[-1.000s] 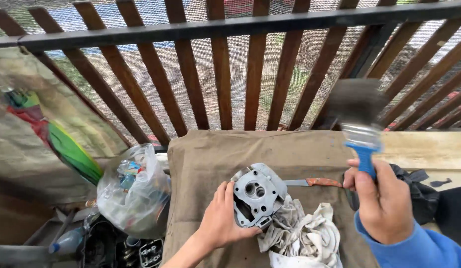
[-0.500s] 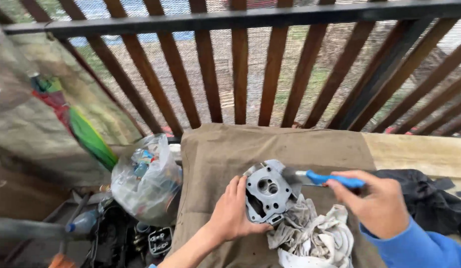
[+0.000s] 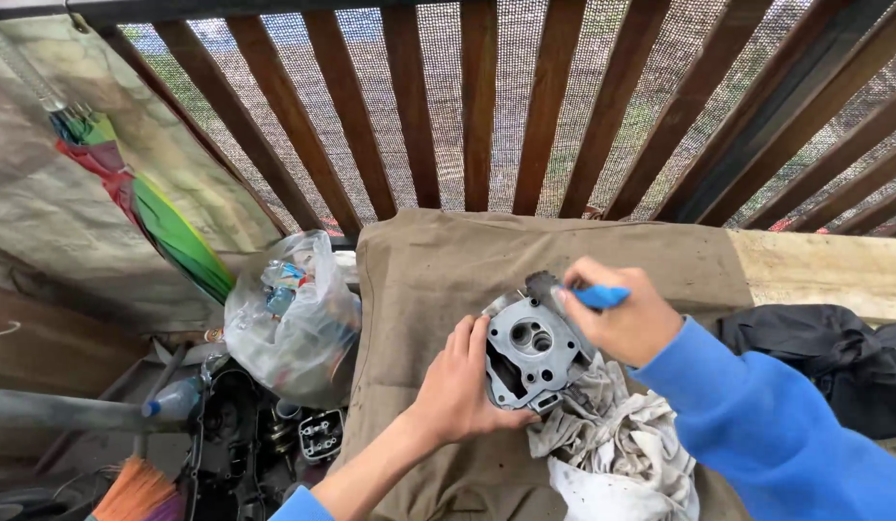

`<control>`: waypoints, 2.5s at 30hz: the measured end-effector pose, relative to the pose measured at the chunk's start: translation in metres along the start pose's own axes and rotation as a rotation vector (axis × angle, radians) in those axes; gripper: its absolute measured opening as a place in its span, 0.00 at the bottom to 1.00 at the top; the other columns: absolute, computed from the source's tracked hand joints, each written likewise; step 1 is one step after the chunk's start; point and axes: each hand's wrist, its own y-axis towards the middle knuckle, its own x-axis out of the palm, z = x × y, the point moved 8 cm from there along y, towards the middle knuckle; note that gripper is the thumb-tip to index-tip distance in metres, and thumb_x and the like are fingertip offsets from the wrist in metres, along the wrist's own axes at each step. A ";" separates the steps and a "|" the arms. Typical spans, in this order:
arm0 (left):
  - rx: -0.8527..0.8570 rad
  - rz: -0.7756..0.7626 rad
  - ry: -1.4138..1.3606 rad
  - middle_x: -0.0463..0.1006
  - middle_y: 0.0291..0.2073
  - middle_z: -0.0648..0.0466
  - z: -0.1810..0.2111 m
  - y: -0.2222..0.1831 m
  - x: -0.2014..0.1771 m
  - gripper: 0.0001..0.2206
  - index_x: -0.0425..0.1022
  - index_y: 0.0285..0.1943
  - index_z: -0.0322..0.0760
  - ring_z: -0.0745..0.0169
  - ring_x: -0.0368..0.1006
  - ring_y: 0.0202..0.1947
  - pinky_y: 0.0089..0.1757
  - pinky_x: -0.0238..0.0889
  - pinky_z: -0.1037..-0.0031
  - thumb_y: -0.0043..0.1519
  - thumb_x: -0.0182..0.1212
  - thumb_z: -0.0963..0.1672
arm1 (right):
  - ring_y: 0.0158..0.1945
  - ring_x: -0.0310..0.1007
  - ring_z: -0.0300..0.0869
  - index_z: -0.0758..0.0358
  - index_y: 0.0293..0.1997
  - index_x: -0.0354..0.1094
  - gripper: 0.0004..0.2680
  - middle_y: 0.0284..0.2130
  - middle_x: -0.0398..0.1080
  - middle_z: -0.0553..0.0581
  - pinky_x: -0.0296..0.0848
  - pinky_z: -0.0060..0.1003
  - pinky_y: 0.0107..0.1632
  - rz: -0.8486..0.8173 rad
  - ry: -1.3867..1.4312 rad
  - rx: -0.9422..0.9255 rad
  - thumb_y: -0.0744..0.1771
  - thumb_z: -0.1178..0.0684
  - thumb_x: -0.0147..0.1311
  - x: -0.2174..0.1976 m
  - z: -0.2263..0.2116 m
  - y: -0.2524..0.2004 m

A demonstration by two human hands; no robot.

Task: The person cleans a motorcycle cylinder head using a brush and solvent.

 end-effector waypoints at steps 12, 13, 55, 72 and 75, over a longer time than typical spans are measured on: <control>-0.033 -0.013 -0.001 0.57 0.66 0.27 -0.002 -0.001 0.001 0.61 0.49 0.72 0.16 0.28 0.61 0.64 0.56 0.63 0.54 0.39 0.77 0.61 | 0.23 0.74 0.44 0.60 0.37 0.73 0.07 0.20 0.76 0.58 0.72 0.40 0.28 -0.211 -0.049 0.194 0.63 0.50 0.62 -0.002 -0.031 -0.015; -0.033 -0.012 0.001 0.57 0.66 0.27 -0.003 0.000 0.001 0.61 0.49 0.72 0.16 0.28 0.61 0.64 0.56 0.63 0.54 0.39 0.77 0.61 | 0.23 0.74 0.44 0.60 0.37 0.73 0.07 0.20 0.76 0.58 0.72 0.40 0.28 -0.209 -0.048 0.192 0.63 0.50 0.62 0.005 -0.015 -0.017; 0.032 0.027 0.026 0.59 0.66 0.28 0.001 0.000 -0.001 0.59 0.51 0.71 0.16 0.29 0.62 0.63 0.56 0.63 0.55 0.39 0.78 0.59 | 0.29 0.75 0.53 0.60 0.36 0.74 0.06 0.27 0.75 0.58 0.73 0.42 0.32 -0.210 -0.405 -0.244 0.60 0.57 0.64 -0.040 -0.020 -0.073; -0.016 -0.008 0.019 0.57 0.65 0.25 0.004 0.003 -0.002 0.61 0.49 0.70 0.16 0.27 0.59 0.64 0.57 0.61 0.54 0.38 0.79 0.59 | 0.34 0.74 0.54 0.61 0.44 0.74 0.13 0.32 0.72 0.57 0.71 0.47 0.34 -0.404 -0.537 -0.305 0.57 0.55 0.61 0.000 0.002 -0.133; -0.018 0.012 0.001 0.58 0.65 0.27 -0.002 0.001 -0.001 0.60 0.50 0.71 0.18 0.29 0.60 0.64 0.57 0.61 0.54 0.37 0.79 0.59 | 0.36 0.76 0.52 0.59 0.44 0.73 0.12 0.35 0.74 0.57 0.73 0.45 0.37 -0.289 -0.517 -0.435 0.58 0.54 0.60 -0.008 -0.035 -0.122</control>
